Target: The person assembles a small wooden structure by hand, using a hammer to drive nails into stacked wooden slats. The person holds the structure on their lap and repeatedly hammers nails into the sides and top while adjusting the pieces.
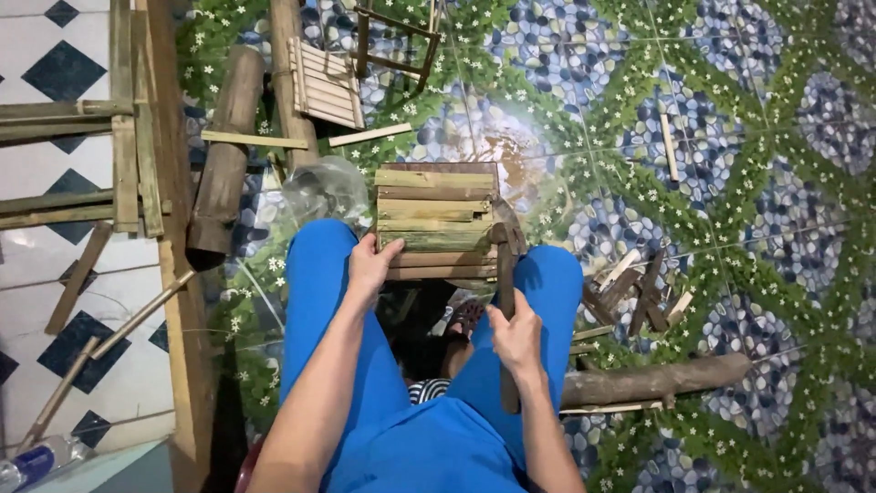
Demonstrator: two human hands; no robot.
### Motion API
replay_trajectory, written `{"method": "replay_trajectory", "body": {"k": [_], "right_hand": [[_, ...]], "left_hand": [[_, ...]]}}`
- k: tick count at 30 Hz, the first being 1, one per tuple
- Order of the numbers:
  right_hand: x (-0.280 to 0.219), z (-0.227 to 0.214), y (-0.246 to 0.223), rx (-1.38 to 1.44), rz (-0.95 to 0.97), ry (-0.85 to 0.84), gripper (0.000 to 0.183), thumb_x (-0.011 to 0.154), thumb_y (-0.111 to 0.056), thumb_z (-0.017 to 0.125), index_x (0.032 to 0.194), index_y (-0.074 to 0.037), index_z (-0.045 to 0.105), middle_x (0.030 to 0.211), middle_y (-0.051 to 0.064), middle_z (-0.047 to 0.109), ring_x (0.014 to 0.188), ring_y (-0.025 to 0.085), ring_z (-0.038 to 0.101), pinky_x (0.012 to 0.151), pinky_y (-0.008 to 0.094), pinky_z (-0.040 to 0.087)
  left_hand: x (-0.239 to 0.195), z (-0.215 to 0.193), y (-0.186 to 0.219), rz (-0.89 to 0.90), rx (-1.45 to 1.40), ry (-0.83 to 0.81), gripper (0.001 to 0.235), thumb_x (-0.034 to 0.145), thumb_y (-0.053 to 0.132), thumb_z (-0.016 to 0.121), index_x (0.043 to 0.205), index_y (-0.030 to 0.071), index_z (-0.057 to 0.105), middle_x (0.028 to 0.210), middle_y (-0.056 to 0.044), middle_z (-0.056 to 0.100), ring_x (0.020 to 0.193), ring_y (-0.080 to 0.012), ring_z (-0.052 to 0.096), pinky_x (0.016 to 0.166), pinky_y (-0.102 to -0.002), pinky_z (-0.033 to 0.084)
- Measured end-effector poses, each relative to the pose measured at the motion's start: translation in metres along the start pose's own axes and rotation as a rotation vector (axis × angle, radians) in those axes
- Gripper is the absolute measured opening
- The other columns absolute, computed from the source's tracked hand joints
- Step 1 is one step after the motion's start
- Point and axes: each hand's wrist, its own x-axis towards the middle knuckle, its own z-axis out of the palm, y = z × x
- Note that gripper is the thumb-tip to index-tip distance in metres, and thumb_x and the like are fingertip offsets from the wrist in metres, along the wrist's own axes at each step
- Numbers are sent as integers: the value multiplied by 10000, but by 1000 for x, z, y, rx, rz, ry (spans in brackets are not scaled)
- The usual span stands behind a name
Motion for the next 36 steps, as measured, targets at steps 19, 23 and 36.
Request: {"method": "replay_trajectory", "body": {"k": [19, 23, 36], "right_hand": [[7, 6, -12, -4, -8, 19, 151, 920, -22, 668, 1063, 28, 658, 623, 207, 673, 441, 226, 627, 321, 353, 526], [8, 8, -11, 14, -10, 59, 213, 923, -34, 674, 1122, 41, 664, 629, 222, 674, 441, 245, 629, 327, 370, 536], [27, 6, -31, -22, -101, 46, 162, 938, 0, 637, 1095, 28, 670, 615, 208, 669, 444, 231, 632, 322, 346, 540]], "left_hand": [[0, -1, 3, -9, -12, -49, 432, 862, 362, 832, 1159, 65, 734, 1115, -153, 767, 1077, -279, 711, 905, -436, 538], [8, -1, -7, -8, 35, -27, 449, 813, 439, 852, 1104, 113, 746, 1046, -108, 778, 1017, -275, 713, 854, -429, 530], [1, 0, 2, 4, 27, -19, 478, 775, 443, 876, 1078, 95, 749, 1013, -131, 773, 1034, -292, 709, 860, -417, 524]]}}
